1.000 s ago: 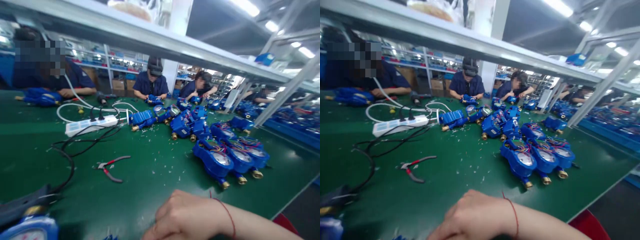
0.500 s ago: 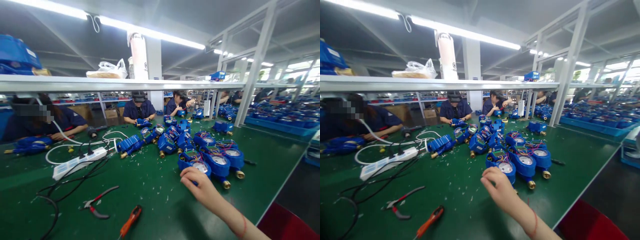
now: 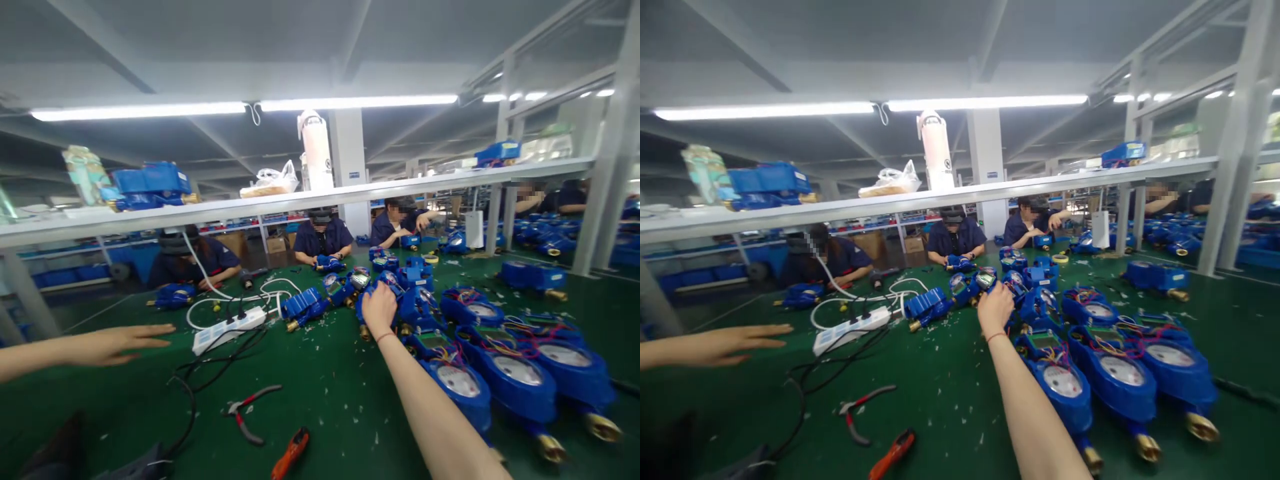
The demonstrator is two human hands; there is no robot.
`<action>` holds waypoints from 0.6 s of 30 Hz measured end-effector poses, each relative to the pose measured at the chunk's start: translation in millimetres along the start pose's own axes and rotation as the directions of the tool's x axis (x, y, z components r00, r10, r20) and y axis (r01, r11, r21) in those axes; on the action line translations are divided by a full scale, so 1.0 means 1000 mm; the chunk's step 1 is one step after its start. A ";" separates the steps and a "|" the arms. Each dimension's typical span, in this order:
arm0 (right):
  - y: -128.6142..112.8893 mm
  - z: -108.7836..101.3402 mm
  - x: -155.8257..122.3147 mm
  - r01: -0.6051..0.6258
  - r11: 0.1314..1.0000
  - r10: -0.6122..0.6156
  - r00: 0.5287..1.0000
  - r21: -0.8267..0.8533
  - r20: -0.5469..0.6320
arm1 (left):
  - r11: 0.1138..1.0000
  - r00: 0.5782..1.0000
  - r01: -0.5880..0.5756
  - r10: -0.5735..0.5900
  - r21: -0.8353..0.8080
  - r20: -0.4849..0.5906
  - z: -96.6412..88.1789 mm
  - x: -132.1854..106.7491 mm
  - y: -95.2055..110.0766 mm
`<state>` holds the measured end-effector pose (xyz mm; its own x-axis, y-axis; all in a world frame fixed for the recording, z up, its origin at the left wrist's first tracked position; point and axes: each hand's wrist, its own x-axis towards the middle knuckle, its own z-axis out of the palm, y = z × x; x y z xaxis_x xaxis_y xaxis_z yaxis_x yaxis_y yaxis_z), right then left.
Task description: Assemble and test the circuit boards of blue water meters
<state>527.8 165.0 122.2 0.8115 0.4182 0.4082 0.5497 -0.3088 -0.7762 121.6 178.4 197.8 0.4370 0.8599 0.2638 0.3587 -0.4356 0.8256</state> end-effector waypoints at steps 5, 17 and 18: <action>0.011 0.022 0.019 -0.147 0.984 0.154 0.987 -0.101 0.056 | 0.976 0.956 -0.214 0.203 0.029 0.214 -0.038 0.076 -0.028; 0.028 0.039 0.030 -0.516 0.833 0.505 0.857 0.202 0.104 | 0.995 0.996 -0.074 0.077 -0.071 0.046 -0.011 0.062 -0.036; 0.030 0.041 0.029 -0.553 0.795 0.536 0.833 0.250 0.138 | 0.996 0.999 -0.037 0.040 -0.078 0.035 -0.011 0.053 -0.033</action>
<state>559.5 202.4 91.3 0.9432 0.3004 -0.1419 -0.0611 -0.2631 -0.9628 123.5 241.5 190.0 0.4796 0.8320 0.2788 0.2768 -0.4450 0.8517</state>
